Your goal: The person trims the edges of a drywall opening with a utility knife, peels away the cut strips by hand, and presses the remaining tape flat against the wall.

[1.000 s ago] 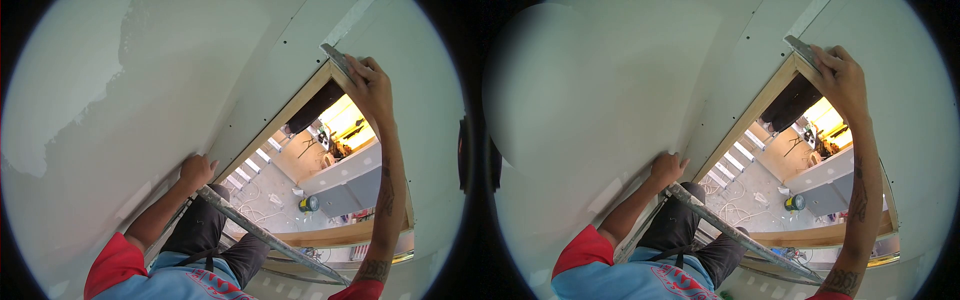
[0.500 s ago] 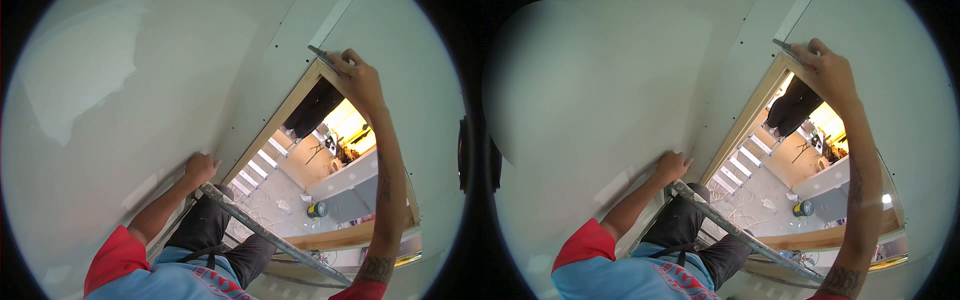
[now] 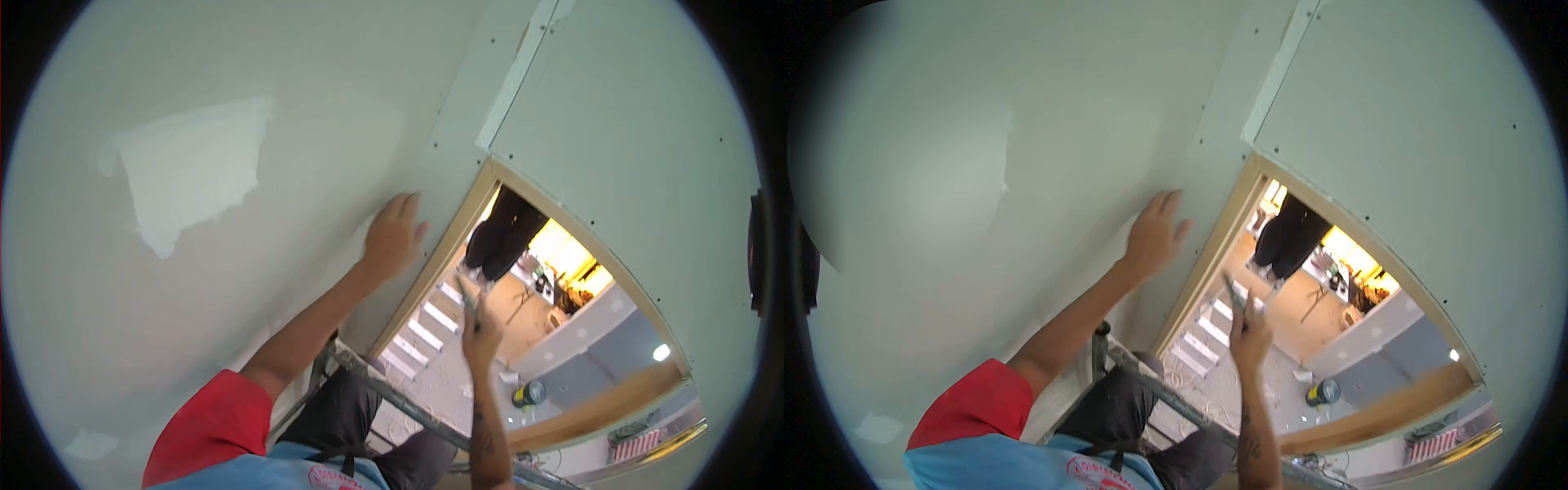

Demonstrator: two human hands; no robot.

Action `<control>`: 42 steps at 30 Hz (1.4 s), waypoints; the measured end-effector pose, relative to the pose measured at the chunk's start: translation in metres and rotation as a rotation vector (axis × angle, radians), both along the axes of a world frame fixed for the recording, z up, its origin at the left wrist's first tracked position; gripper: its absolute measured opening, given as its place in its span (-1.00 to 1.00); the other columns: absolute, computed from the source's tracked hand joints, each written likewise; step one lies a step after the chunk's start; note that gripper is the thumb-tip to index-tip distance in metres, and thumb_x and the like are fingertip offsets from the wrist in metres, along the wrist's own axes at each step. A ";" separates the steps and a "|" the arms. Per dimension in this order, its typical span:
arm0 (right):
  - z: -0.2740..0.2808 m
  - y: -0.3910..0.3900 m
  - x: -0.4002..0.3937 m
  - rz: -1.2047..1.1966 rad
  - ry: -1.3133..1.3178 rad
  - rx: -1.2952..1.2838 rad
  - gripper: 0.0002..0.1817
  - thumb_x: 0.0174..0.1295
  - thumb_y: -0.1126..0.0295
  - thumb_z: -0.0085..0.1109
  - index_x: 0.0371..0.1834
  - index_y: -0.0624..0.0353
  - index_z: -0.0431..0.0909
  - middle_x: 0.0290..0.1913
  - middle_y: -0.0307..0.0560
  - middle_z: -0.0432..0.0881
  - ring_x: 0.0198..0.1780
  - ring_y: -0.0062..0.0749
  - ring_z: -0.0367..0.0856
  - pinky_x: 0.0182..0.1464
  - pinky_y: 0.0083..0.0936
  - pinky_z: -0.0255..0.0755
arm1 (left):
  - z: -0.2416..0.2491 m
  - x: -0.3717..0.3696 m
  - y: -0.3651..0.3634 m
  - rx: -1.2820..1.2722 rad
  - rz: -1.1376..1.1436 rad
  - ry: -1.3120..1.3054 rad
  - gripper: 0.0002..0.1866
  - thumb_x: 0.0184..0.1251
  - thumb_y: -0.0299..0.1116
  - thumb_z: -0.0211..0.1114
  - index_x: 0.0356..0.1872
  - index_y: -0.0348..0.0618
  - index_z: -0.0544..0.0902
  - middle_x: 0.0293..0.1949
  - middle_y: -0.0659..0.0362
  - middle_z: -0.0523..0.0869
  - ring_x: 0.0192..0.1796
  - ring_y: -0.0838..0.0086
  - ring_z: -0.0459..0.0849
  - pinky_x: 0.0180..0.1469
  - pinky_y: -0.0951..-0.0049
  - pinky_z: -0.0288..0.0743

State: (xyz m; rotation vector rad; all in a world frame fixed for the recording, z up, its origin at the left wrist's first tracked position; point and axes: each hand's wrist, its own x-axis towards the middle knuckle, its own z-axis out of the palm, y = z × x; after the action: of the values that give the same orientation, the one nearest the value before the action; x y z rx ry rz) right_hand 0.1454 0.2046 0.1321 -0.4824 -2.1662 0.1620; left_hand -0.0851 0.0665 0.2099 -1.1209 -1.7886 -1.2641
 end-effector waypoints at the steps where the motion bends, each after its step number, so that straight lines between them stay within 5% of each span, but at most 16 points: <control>1: -0.033 0.004 -0.001 0.064 0.045 -0.092 -0.53 0.42 0.29 0.22 0.35 0.22 0.58 -0.43 0.20 0.61 -0.44 0.04 0.63 -0.35 -0.14 0.46 | 0.028 -0.002 0.015 0.077 -0.010 0.112 -0.41 0.47 -0.22 0.26 0.43 -0.28 0.41 0.36 -0.16 0.48 0.37 -0.10 0.48 0.37 0.04 0.43; 3: -0.093 0.012 0.007 0.011 -0.049 -0.111 -0.57 0.41 0.24 0.23 0.30 0.13 0.63 -0.38 0.19 0.67 -0.38 0.10 0.68 -0.32 -0.07 0.52 | 0.071 -0.007 0.034 0.158 -0.011 0.262 -0.36 0.49 -0.22 0.23 0.50 -0.26 0.34 0.46 -0.15 0.40 0.48 -0.09 0.38 0.47 0.03 0.34; 5: -0.136 0.011 0.018 -0.044 -0.143 -0.173 -0.60 0.40 0.22 0.23 0.25 0.08 0.67 -0.37 0.17 0.69 -0.35 0.12 0.71 -0.30 -0.04 0.55 | 0.098 -0.013 0.050 -0.039 -0.006 0.492 -0.29 0.53 -0.23 0.16 0.60 -0.25 0.18 0.62 -0.15 0.15 0.64 -0.06 0.12 0.61 0.02 0.08; 8: -0.148 0.018 0.035 -0.046 -0.179 -0.247 -0.61 0.40 0.20 0.23 0.22 0.07 0.69 -0.36 0.16 0.70 -0.33 0.12 0.72 -0.29 -0.04 0.57 | 0.089 -0.029 0.068 -0.181 0.130 0.500 -0.27 0.57 -0.15 0.11 0.59 -0.35 0.15 0.64 -0.23 0.04 0.68 -0.03 0.01 0.62 -0.11 -0.02; 12: -0.155 0.028 0.041 -0.171 -0.215 -0.299 -0.58 0.36 0.19 0.24 0.23 0.10 0.70 -0.37 0.17 0.73 -0.34 0.07 0.74 -0.23 -0.11 0.58 | 0.096 -0.021 0.081 0.128 0.056 0.122 -0.26 0.58 -0.18 0.11 0.60 -0.38 0.12 0.64 -0.25 0.03 0.67 -0.11 0.00 0.62 -0.13 -0.04; 17: -0.162 0.027 0.031 -0.142 -0.201 -0.322 -0.57 0.36 0.12 0.24 0.23 0.01 0.71 -0.30 0.16 0.75 -0.26 0.08 0.75 -0.17 -0.04 0.60 | 0.182 -0.010 0.083 0.120 -0.030 0.478 -0.26 0.59 -0.25 0.08 0.61 -0.42 0.04 0.65 -0.24 -0.04 0.68 -0.16 -0.09 0.64 -0.13 -0.16; 23: -0.169 0.030 0.025 -0.147 -0.265 -0.379 -0.57 0.35 0.08 0.24 0.22 -0.05 0.71 -0.27 0.13 0.76 -0.21 0.09 0.75 -0.15 -0.03 0.61 | 0.332 -0.031 0.109 0.322 0.081 0.563 -0.26 0.63 -0.11 0.03 0.61 -0.38 0.06 0.65 -0.23 -0.01 0.69 -0.12 -0.08 0.64 -0.12 -0.19; 29: -0.172 0.025 0.021 -0.126 -0.286 -0.351 -0.56 0.38 0.08 0.22 0.23 0.01 0.70 -0.28 0.13 0.76 -0.25 0.06 0.75 -0.19 -0.07 0.60 | 0.347 -0.036 0.119 0.272 0.130 0.662 -0.32 0.66 -0.06 -0.07 0.62 -0.24 0.13 0.66 -0.11 0.06 0.69 -0.04 -0.04 0.65 -0.10 -0.20; 34: -0.068 -0.017 0.028 0.086 0.067 -0.369 -0.61 0.34 0.35 0.27 0.20 0.22 0.69 -0.29 0.20 0.72 -0.28 0.07 0.72 -0.23 -0.17 0.57 | 0.342 -0.044 0.118 0.259 0.062 0.778 -0.35 0.66 -0.09 -0.06 0.62 -0.19 0.16 0.64 -0.09 0.13 0.67 -0.05 0.02 0.65 -0.11 -0.18; 38: 0.079 0.004 0.034 0.214 0.406 0.162 -0.90 0.36 0.54 0.16 -0.30 0.38 0.56 -0.30 0.19 0.70 -0.42 0.00 0.60 -0.34 -0.21 0.42 | 0.331 -0.044 0.118 0.301 0.013 0.724 -0.36 0.65 -0.10 -0.07 0.61 -0.20 0.18 0.62 -0.14 0.17 0.66 -0.08 0.03 0.64 -0.11 -0.15; 40: 0.175 0.016 0.034 0.016 0.417 0.381 -0.64 0.42 0.56 0.07 0.25 0.32 0.60 -0.24 0.18 0.57 -0.35 -0.14 0.50 -0.30 -0.28 0.38 | 0.328 -0.047 0.125 0.355 0.031 0.629 -0.35 0.65 -0.10 -0.07 0.61 -0.22 0.19 0.62 -0.16 0.16 0.66 -0.10 0.03 0.64 -0.10 -0.15; 41: 0.223 0.010 0.033 -0.076 0.343 0.293 -0.47 0.45 0.54 0.07 0.50 0.22 0.42 -0.22 0.13 0.51 -0.27 -0.15 0.52 -0.22 -0.29 0.42 | 0.326 -0.051 0.131 0.454 0.030 0.503 -0.35 0.65 -0.09 -0.06 0.61 -0.21 0.19 0.61 -0.18 0.16 0.66 -0.11 0.03 0.64 -0.10 -0.14; 42: 0.264 0.013 0.023 -0.058 0.411 0.396 -0.47 0.48 0.51 0.07 0.52 0.16 0.41 -0.24 0.10 0.50 -0.26 -0.13 0.52 -0.18 -0.29 0.45 | 0.323 -0.055 0.137 0.549 0.030 0.375 -0.35 0.65 -0.08 -0.06 0.61 -0.20 0.20 0.61 -0.20 0.16 0.66 -0.12 0.03 0.64 -0.11 -0.14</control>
State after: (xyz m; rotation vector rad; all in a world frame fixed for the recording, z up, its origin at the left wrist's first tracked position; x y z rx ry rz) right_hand 0.1685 0.2174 0.3962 -0.2553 -1.7210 -0.1852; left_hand -0.1402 0.2034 0.5324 -0.9283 -1.0865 -1.3137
